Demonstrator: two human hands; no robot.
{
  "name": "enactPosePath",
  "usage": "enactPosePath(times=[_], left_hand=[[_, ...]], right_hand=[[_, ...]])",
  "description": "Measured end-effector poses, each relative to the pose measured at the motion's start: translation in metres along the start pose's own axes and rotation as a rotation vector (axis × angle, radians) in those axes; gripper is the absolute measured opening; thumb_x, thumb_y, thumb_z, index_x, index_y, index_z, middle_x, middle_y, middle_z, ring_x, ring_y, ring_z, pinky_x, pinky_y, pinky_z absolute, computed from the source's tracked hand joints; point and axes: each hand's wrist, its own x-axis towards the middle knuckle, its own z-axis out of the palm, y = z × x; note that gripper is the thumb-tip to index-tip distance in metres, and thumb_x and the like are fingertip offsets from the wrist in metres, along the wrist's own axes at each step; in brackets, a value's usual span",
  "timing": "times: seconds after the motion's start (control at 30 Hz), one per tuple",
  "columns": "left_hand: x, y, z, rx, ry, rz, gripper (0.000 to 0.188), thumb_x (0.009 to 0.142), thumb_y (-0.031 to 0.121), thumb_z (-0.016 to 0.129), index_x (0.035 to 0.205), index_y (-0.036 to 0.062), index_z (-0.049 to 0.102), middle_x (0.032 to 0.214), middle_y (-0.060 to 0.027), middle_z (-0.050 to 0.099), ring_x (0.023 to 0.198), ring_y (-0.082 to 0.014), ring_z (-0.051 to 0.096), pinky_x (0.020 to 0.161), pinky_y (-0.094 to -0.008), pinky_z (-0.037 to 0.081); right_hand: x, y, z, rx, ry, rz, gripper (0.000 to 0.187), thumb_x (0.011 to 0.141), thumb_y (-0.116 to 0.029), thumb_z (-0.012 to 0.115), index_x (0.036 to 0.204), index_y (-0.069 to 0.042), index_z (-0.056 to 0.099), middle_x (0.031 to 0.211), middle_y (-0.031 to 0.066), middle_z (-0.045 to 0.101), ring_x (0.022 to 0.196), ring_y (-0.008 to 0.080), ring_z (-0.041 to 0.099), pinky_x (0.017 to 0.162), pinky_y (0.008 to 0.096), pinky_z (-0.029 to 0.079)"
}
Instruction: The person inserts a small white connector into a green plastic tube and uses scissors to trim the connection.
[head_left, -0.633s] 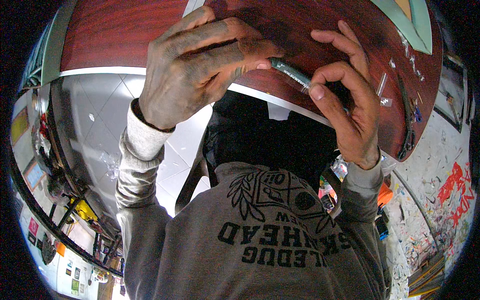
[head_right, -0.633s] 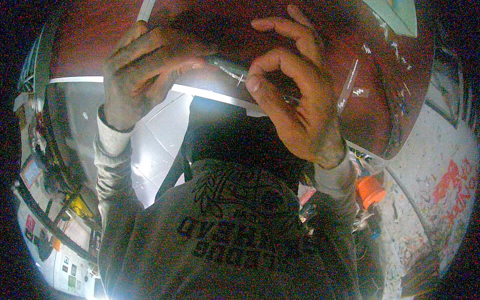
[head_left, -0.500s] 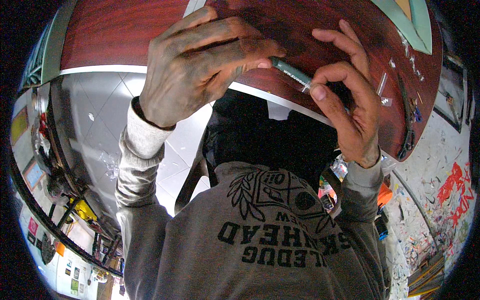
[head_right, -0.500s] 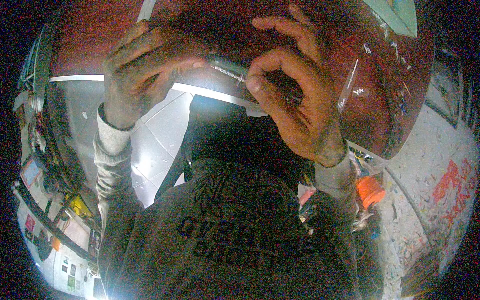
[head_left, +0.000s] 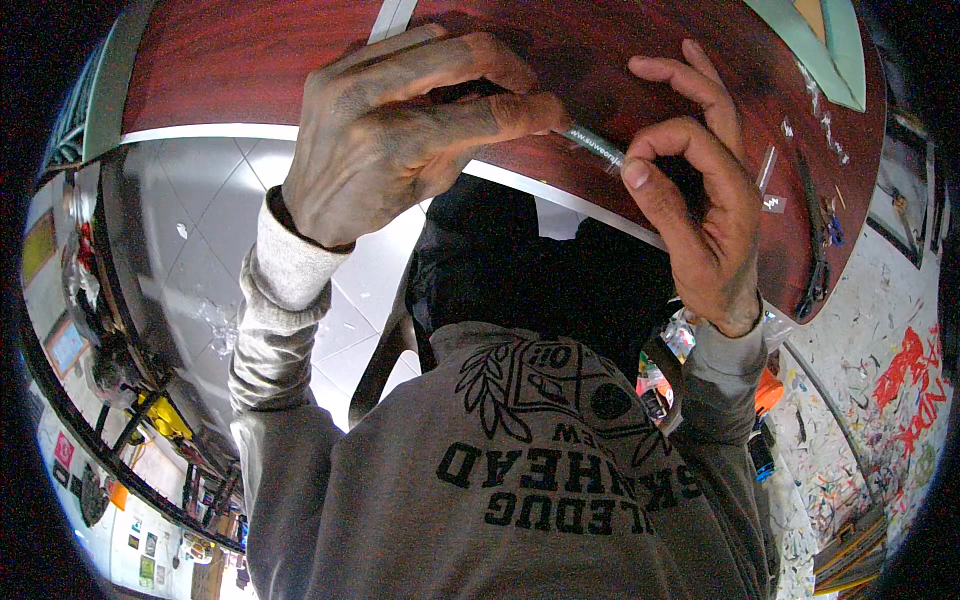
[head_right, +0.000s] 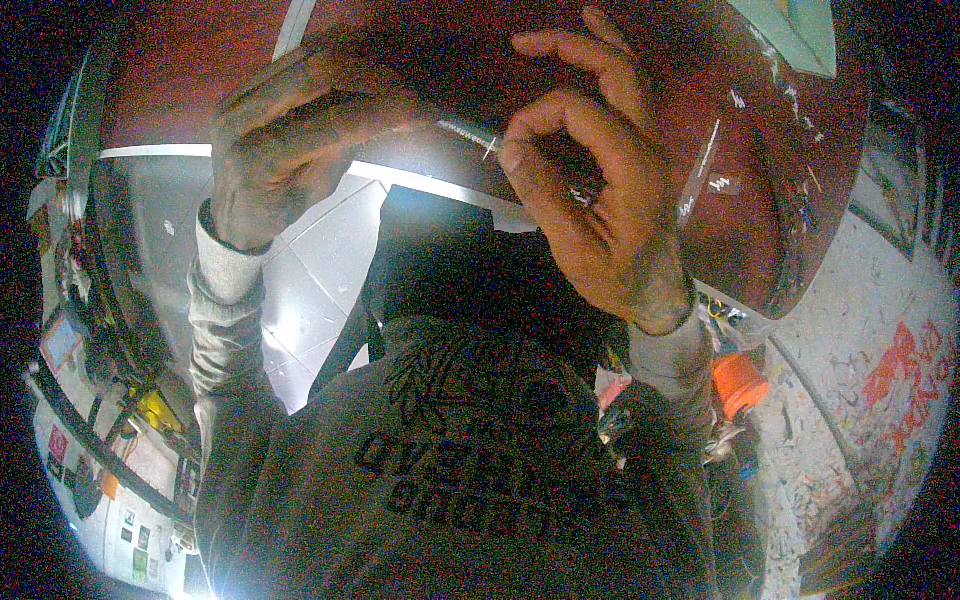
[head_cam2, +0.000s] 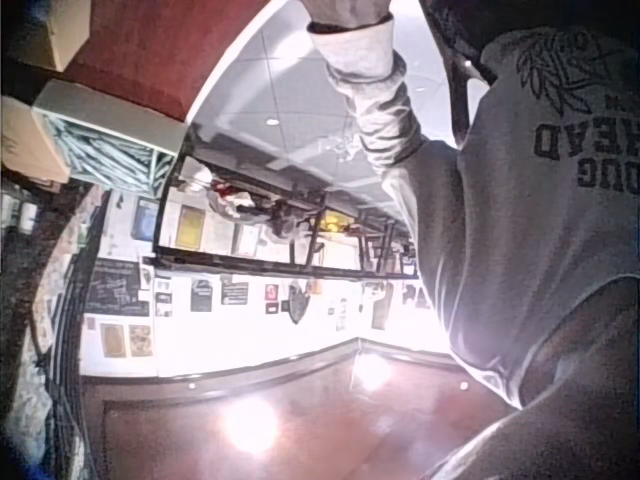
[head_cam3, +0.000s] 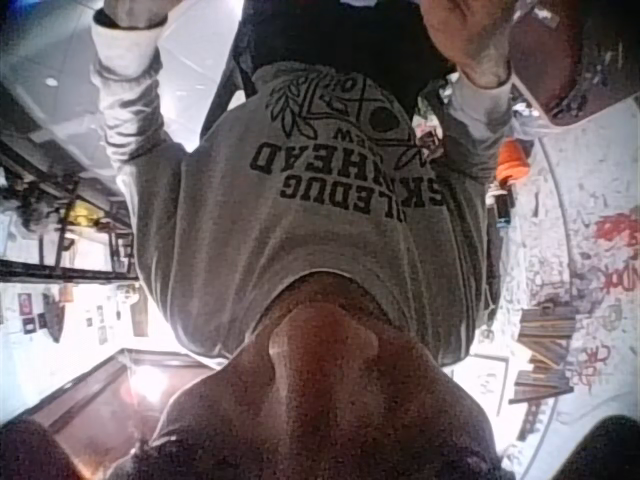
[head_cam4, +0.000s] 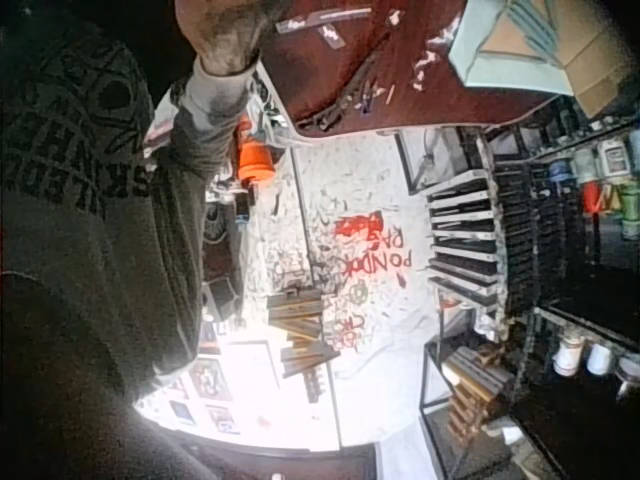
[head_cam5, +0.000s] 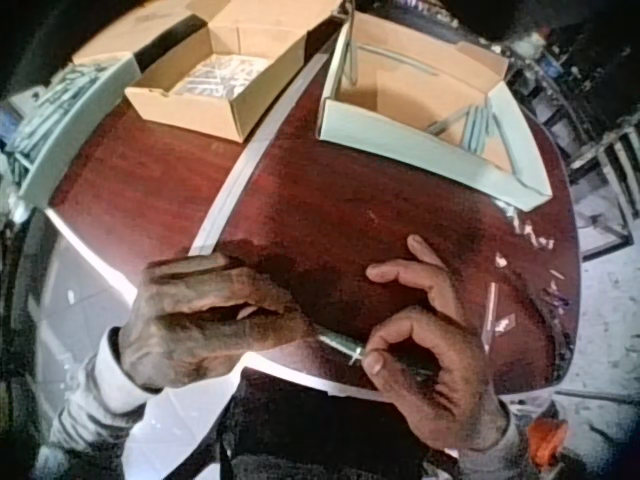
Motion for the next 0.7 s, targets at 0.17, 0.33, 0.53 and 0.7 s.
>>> enactPosePath(times=[0.17,0.33,0.53,0.7], left_hand=[[-0.0018,0.0007,-0.001,0.027,-0.031,-0.019,0.037,0.069,0.004,0.075,0.104,0.0163,0.078,0.103,-0.0086,0.071,0.096,-0.0313,0.069,0.082,-0.0392,0.057],[-0.0011,-0.0032,-0.0002,0.009,-0.025,0.012,0.034,0.07,0.004,0.075,0.102,0.0147,0.078,0.104,-0.0084,0.072,0.096,-0.0309,0.07,0.082,-0.0396,0.058],[-0.0028,-0.0038,0.0027,0.013,-0.026,-0.009,0.03,0.074,0.003,0.073,0.102,0.0123,0.077,0.105,-0.0089,0.072,0.096,-0.0303,0.071,0.082,-0.0391,0.058],[-0.0027,-0.0048,0.0038,-0.047,-0.022,0.004,0.031,0.073,0.004,0.073,0.103,0.0129,0.077,0.107,-0.0101,0.072,0.095,-0.0308,0.071,0.081,-0.0386,0.059]], right_hand=[[0.0016,0.0006,-0.0009,-0.005,-0.01,-0.005,0.011,0.09,-0.014,0.066,0.085,-0.004,0.064,0.139,0.0201,0.055,0.145,0.0374,0.033,0.12,0.051,0.018],[0.0015,-0.0004,-0.0007,-0.014,-0.013,0.002,0.012,0.09,-0.015,0.066,0.084,-0.004,0.064,0.14,0.0197,0.054,0.145,0.0373,0.032,0.12,0.0511,0.017],[0.0018,-0.0005,-0.0013,-0.006,-0.02,0.015,0.013,0.089,-0.016,0.067,0.084,-0.005,0.064,0.14,0.0192,0.054,0.146,0.0371,0.032,0.12,0.0509,0.018],[0.0026,-0.0004,-0.0006,-0.014,-0.014,0.001,0.012,0.089,-0.015,0.067,0.084,-0.005,0.064,0.139,0.019,0.054,0.145,0.037,0.033,0.12,0.051,0.018]])
